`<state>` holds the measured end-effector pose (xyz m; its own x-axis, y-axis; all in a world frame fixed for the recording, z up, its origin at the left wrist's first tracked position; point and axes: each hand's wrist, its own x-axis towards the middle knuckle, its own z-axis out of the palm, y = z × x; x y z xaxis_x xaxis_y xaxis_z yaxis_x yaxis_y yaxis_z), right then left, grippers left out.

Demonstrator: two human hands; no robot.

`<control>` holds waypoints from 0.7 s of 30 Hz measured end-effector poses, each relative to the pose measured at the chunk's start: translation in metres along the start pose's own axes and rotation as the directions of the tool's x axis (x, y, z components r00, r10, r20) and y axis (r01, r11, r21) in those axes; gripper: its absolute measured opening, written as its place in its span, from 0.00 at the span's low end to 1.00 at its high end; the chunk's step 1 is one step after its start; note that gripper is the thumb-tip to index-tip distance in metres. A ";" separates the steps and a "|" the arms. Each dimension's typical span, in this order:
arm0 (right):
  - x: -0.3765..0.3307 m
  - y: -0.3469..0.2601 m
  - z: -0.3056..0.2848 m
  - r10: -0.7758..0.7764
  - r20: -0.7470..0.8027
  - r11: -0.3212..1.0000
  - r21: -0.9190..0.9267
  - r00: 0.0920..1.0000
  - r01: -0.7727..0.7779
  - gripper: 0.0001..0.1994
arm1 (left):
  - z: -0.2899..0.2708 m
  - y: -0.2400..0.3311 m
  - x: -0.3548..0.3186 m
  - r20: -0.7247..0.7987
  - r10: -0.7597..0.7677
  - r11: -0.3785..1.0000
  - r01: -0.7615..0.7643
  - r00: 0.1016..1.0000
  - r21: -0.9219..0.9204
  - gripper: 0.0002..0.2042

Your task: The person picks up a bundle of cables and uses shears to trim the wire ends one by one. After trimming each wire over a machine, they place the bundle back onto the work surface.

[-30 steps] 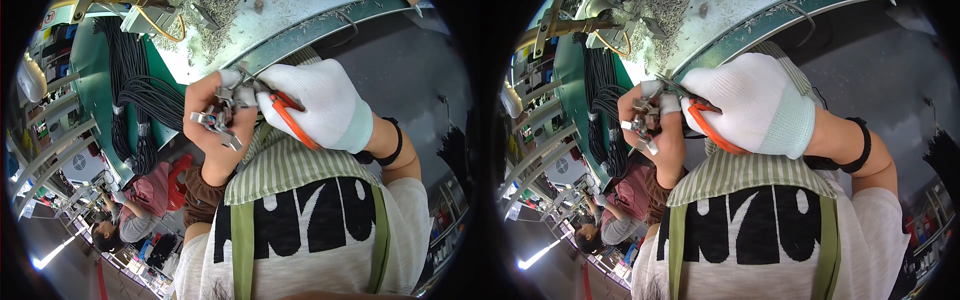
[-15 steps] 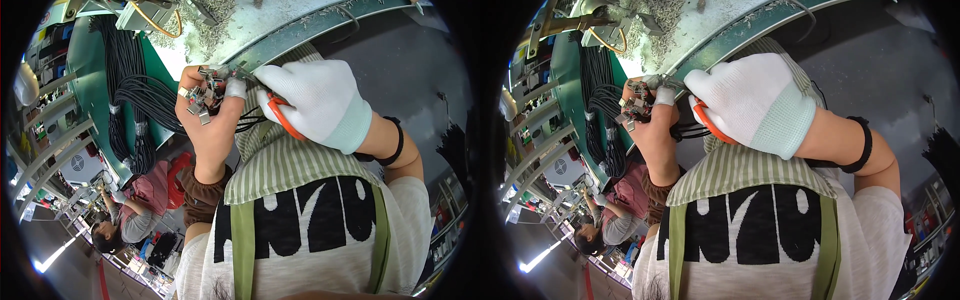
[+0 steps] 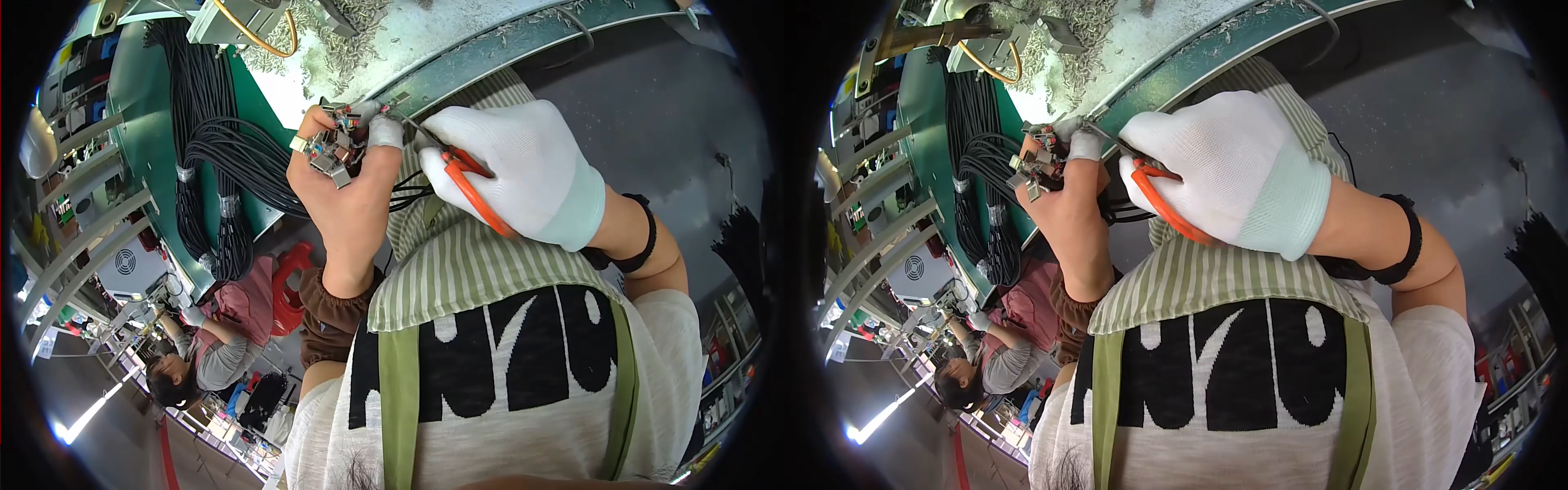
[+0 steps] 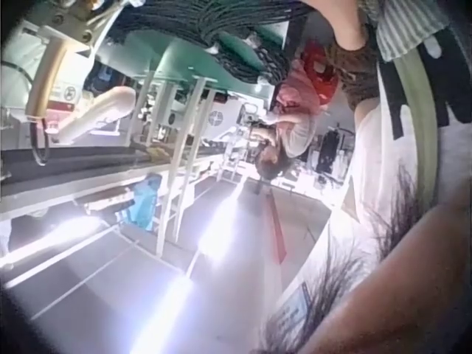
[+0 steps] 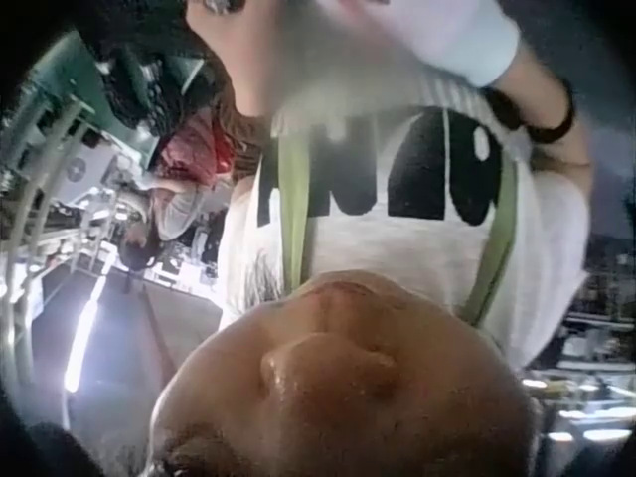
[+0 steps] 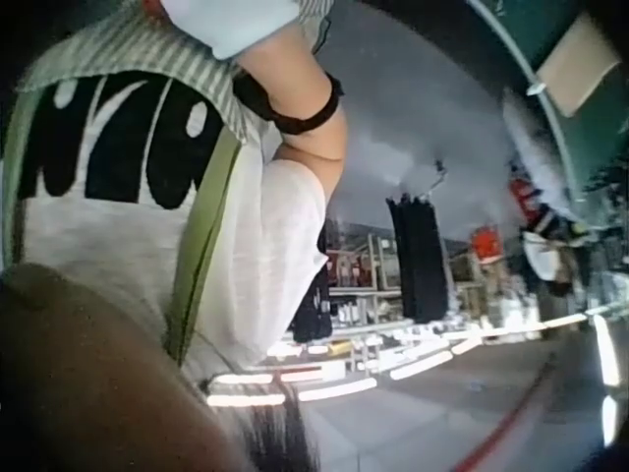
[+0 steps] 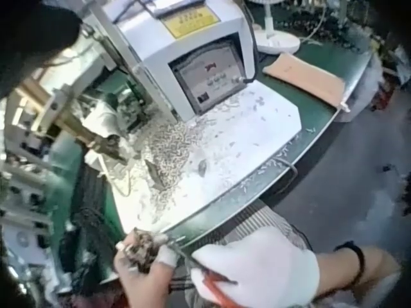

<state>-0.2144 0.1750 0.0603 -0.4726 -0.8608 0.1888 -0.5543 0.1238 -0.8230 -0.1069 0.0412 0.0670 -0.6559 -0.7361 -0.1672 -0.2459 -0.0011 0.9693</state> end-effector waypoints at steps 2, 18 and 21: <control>0.000 0.002 0.004 -0.029 -0.062 0.996 -0.082 0.998 0.024 0.07 | 0.003 -0.001 -0.002 -0.020 0.036 0.999 -0.036 0.999 -0.014 0.13; 0.013 0.019 0.001 0.031 0.136 0.947 0.312 0.990 -0.073 0.10 | -0.022 -0.007 0.015 0.334 -0.190 0.874 0.314 0.923 -0.370 0.04; 0.023 0.022 -0.008 0.020 -0.031 0.962 0.274 0.999 -0.011 0.13 | -0.040 -0.015 0.038 0.354 -0.210 0.769 0.377 0.911 -0.516 0.04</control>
<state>-0.2434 0.1618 0.0510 -0.5045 -0.8424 0.1891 -0.3407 -0.0069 -0.9401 -0.0992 -0.0138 0.0529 -0.7991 -0.4307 -0.4194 -0.0684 -0.6280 0.7752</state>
